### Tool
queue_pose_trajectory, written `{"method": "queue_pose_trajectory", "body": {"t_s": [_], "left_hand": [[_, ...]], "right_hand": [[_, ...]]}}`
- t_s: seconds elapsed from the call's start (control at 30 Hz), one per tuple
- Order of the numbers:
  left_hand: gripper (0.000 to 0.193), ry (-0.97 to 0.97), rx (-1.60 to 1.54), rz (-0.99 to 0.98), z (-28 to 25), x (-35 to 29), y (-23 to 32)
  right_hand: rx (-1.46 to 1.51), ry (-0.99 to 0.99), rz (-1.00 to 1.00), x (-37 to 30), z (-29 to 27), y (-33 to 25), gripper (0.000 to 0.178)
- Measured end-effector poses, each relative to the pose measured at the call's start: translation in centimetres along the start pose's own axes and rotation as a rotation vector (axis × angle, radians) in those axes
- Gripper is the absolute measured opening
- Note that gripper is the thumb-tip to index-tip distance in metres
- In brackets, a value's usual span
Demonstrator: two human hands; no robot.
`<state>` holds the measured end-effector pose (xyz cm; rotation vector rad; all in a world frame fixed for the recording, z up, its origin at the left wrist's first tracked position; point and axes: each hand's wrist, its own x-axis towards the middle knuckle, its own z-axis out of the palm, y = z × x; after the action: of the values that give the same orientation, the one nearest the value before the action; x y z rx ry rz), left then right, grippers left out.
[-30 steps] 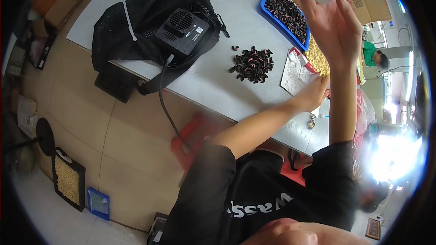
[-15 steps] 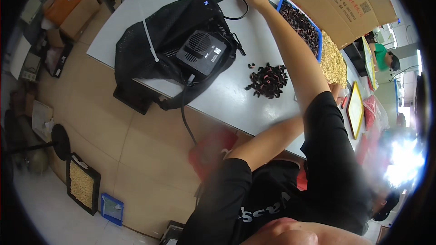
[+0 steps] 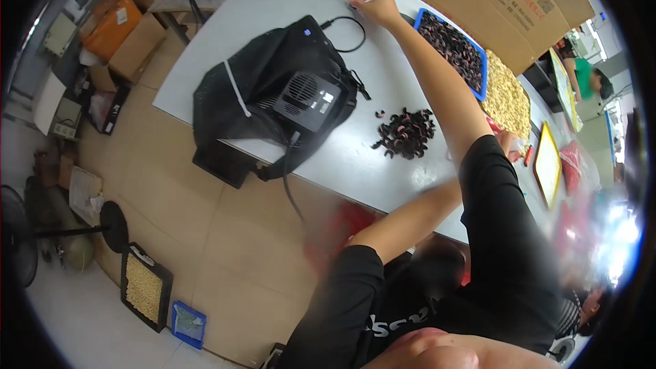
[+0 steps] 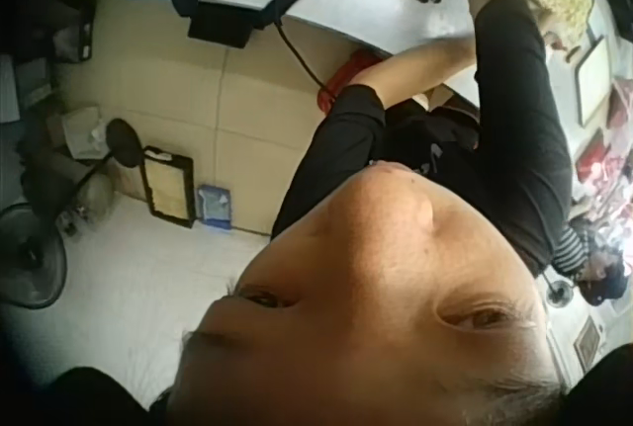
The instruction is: Assembling small toy components by applying glue and joining parts.
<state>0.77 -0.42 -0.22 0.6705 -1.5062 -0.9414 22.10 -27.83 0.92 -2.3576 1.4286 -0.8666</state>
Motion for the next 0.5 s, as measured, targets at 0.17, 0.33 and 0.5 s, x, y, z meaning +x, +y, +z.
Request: {"method": "queue_pose_trajectory", "body": {"t_s": [0.17,0.33,0.5], "left_hand": [[0.035,-0.042,-0.050,-0.212,-0.8,0.7,1.2],[0.038,-0.009,-0.033,-0.128,-0.9,0.2,1.4],[0.037,-0.142,-0.078,-0.278,-2.5,0.4,4.4]], "right_hand": [[0.107,0.171,0.124,2.2,0.7,1.9,0.041],[-0.079,-0.029,0.033,3.0,1.2,2.3,0.043],[-0.165,0.029,0.014,1.7,-2.4,4.5,0.072]]}}
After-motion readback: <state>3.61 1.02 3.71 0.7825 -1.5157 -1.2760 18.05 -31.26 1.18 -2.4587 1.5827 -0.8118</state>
